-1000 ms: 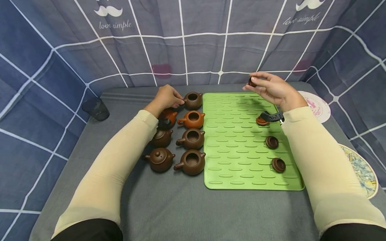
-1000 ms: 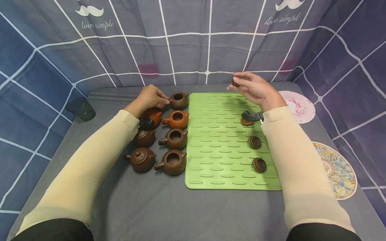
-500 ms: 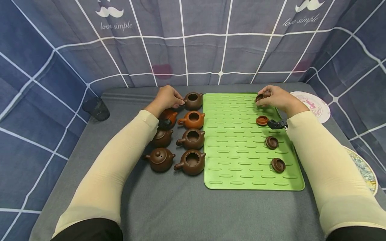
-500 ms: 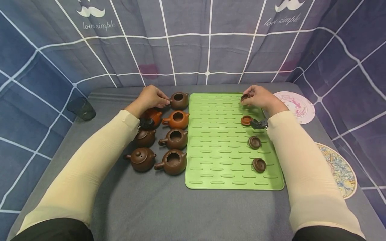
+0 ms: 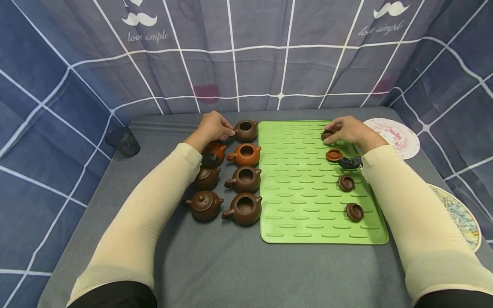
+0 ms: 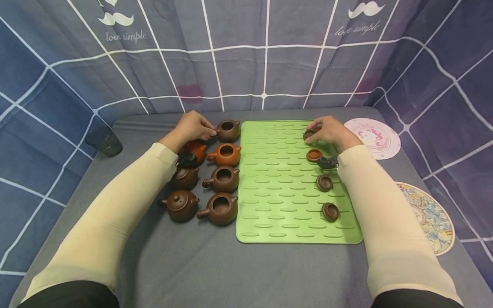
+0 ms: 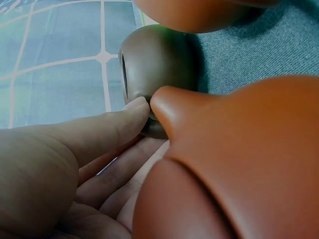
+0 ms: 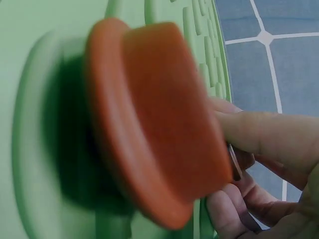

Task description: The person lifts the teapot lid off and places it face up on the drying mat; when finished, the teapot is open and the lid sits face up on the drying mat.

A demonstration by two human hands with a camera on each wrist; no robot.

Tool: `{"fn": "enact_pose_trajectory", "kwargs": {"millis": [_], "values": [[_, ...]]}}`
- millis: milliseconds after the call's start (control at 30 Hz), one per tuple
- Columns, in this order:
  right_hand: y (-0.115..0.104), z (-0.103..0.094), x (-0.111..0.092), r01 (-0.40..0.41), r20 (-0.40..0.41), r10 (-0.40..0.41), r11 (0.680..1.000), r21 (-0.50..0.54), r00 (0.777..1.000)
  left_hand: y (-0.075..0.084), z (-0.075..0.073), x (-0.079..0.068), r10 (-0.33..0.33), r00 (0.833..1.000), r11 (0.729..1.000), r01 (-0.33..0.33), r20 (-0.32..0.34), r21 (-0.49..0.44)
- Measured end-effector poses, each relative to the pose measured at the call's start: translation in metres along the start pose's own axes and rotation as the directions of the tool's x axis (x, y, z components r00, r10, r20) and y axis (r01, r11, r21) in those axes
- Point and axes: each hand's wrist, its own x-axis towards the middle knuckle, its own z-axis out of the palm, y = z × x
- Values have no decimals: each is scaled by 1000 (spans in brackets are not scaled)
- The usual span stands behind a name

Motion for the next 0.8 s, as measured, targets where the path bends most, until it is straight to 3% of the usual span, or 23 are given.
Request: {"fn": "enact_pose_trajectory", "kwargs": {"millis": [267, 467, 633, 800], "values": [[-1, -5, 0, -19, 1, 19, 1000, -11, 1000, -1, 1, 0, 8, 1000, 1000, -7, -7, 23], [-11, -9, -4, -56, -119, 47, 996, -71, 992, 0, 0, 1, 1, 1000, 1000, -1, 5, 9], [-31, -9, -10, -10, -218, -22, 990, -143, 976, 0, -1, 0, 4, 1000, 1000, -4, 4, 24], [-60, 1, -13, 67, -227, -93, 991, -118, 970, 0, 0, 0, 0, 1000, 1000, 0, 4, 22]]}}
